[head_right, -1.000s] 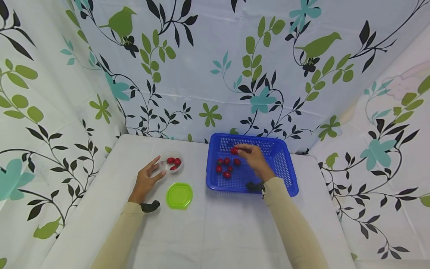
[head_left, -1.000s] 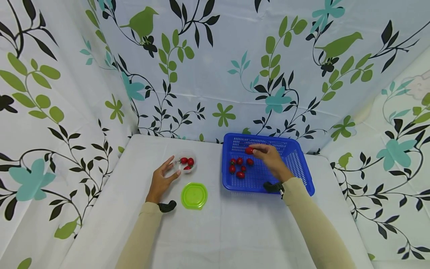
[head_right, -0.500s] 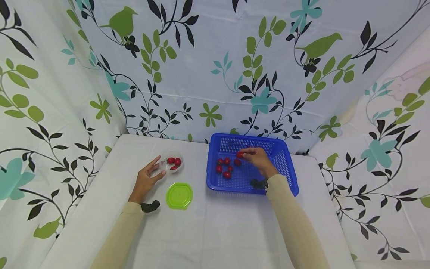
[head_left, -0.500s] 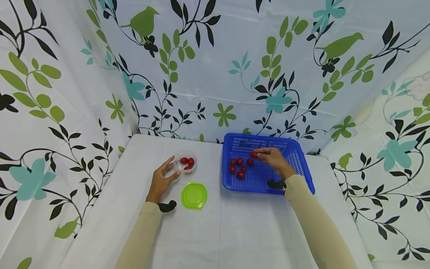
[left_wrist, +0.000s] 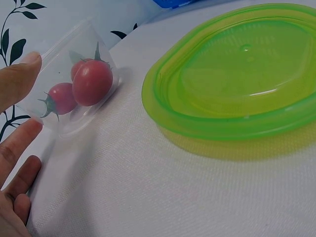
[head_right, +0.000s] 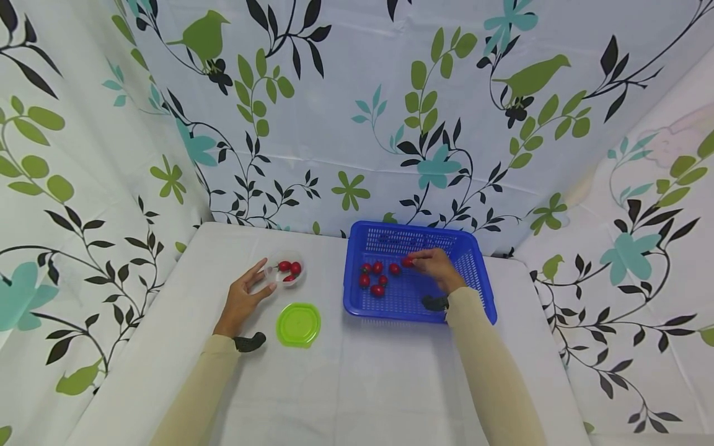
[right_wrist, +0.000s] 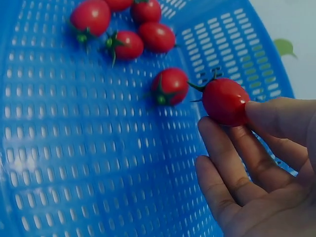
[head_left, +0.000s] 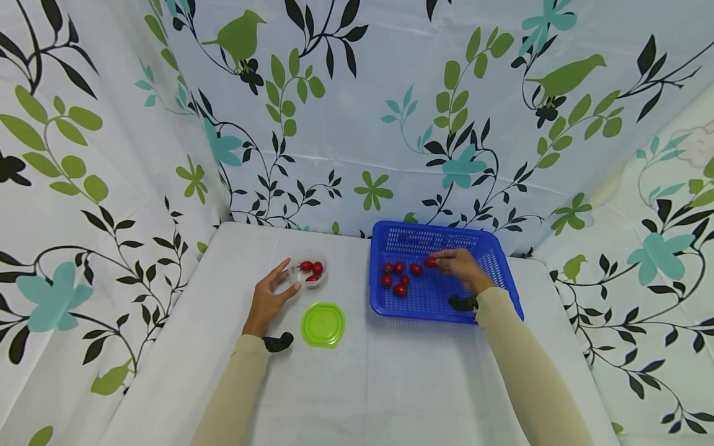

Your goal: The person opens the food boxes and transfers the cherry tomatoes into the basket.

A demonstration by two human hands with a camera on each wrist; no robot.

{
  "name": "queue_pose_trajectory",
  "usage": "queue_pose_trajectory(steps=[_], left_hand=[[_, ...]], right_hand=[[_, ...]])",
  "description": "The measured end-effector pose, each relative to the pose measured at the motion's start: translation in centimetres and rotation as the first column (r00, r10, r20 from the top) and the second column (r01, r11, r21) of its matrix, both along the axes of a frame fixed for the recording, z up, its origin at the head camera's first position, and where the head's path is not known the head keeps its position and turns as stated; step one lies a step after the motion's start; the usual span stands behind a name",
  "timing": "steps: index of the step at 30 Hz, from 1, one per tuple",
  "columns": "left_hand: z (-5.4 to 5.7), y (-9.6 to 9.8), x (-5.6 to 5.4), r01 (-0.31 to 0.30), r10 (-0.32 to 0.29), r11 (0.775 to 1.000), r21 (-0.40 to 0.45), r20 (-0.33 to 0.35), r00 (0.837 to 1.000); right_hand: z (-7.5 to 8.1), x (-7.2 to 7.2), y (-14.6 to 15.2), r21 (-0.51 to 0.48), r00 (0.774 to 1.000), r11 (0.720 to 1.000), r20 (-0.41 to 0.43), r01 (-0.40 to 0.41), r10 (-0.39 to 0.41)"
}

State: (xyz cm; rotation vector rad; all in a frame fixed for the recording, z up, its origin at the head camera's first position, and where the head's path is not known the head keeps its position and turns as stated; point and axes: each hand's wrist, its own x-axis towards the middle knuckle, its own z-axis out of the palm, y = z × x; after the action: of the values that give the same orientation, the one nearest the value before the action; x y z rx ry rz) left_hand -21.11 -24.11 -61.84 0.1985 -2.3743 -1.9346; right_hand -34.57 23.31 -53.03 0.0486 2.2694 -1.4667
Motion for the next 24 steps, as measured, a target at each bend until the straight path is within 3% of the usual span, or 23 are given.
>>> queue_pose_trajectory(steps=[12,24], left_hand=[[0.1,0.0,0.1,0.003,-0.003,1.000,0.006,0.011,1.000],[-0.3,-0.1,-0.1,0.008,-0.007,1.000,0.021,-0.011,1.000]], right_hand=[[-0.9,-0.9,0.8,0.066,0.999,0.998,0.037,0.001,-0.004],[-1.4,-0.8,-0.2,0.189,1.000,0.982,-0.003,-0.021,0.022]])
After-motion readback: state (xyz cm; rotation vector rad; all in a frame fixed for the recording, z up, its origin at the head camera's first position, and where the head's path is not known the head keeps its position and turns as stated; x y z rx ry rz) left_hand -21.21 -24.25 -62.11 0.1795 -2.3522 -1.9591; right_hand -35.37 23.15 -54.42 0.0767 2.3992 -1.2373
